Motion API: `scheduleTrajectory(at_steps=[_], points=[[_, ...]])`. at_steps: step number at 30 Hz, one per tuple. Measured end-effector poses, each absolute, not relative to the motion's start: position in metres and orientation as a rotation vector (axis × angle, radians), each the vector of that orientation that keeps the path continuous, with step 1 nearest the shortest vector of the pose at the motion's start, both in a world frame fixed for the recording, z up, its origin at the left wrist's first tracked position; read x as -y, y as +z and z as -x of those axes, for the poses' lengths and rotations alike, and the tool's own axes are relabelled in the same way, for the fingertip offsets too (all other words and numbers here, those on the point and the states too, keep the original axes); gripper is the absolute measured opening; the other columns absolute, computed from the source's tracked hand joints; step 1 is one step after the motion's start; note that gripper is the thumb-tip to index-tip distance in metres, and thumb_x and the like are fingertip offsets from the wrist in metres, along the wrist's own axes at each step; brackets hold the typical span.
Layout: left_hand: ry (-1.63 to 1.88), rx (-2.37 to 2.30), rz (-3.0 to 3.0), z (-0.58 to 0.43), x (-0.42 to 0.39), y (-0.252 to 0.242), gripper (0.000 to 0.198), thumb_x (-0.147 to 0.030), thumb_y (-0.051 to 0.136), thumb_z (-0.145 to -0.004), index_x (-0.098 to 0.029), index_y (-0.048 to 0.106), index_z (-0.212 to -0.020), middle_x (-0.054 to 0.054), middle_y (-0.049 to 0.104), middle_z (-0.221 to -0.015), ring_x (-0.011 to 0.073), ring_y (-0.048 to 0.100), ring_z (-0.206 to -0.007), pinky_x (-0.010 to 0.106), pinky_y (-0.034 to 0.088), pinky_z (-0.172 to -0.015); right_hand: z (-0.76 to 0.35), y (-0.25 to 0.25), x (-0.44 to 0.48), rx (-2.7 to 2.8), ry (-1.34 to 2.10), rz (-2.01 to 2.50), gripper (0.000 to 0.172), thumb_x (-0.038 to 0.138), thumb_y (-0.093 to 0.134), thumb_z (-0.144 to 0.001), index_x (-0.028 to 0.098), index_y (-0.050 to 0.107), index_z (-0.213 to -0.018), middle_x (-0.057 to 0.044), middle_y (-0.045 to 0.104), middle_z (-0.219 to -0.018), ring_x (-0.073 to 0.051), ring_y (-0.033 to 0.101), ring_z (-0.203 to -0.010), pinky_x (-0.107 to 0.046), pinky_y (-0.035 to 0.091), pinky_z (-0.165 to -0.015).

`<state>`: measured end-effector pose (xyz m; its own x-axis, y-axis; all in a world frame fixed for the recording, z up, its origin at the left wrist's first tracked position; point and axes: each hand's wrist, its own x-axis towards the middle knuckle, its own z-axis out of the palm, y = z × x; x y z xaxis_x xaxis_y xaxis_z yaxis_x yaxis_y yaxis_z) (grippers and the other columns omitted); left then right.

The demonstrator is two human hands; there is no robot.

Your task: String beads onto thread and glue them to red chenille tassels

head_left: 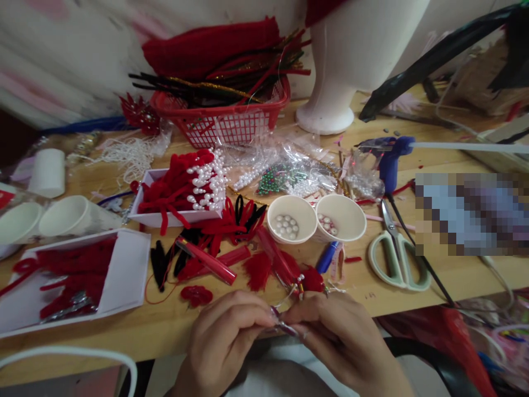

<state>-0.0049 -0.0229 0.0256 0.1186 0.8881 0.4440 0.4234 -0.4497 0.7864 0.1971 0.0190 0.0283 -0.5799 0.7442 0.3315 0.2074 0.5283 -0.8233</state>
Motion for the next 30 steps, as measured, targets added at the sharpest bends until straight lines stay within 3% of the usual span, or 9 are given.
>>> scheduleTrajectory(at_steps=[14, 20, 30], points=[[1.249, -1.237, -1.929, 0.0053, 0.0245, 0.0245, 0.015, -0.02, 0.055, -0.101, -0.021, 0.067, -0.093, 0.001, 0.074, -0.08, 0.0114, 0.071, -0.071, 0.018, 0.058, -0.066, -0.1987, 0.0277, -0.0179, 2.119, 1.044, 0.765, 0.016, 0.025, 0.05, -0.106, 0.022, 0.06, -0.094, 0.002, 0.068, -0.073, -0.01, 0.062, -0.061, -0.021, 0.044, -0.057], [1.196, -1.246, -2.038, 0.0072, 0.0237, 0.0264, 0.017, -0.017, 0.052, -0.103, -0.019, 0.065, -0.091, 0.0, 0.073, -0.081, 0.0084, 0.071, -0.075, 0.013, 0.055, -0.075, -0.2008, 0.0287, -0.0188, 2.144, 1.079, 0.751, 0.014, 0.022, 0.05, -0.106, 0.022, 0.059, -0.095, 0.003, 0.069, -0.075, -0.009, 0.063, -0.064, -0.019, 0.045, -0.06], [1.2, -1.289, -2.033, 0.0096, 0.0267, 0.0172, 0.012, -0.016, 0.055, -0.1, -0.022, 0.066, -0.098, 0.001, 0.075, -0.083, 0.0115, 0.073, -0.076, 0.017, 0.058, -0.072, -0.1988, 0.031, -0.0196, 2.156, 1.035, 0.761, 0.013, 0.023, 0.048, -0.106, 0.021, 0.06, -0.101, 0.002, 0.07, -0.076, -0.01, 0.064, -0.063, -0.019, 0.045, -0.058]])
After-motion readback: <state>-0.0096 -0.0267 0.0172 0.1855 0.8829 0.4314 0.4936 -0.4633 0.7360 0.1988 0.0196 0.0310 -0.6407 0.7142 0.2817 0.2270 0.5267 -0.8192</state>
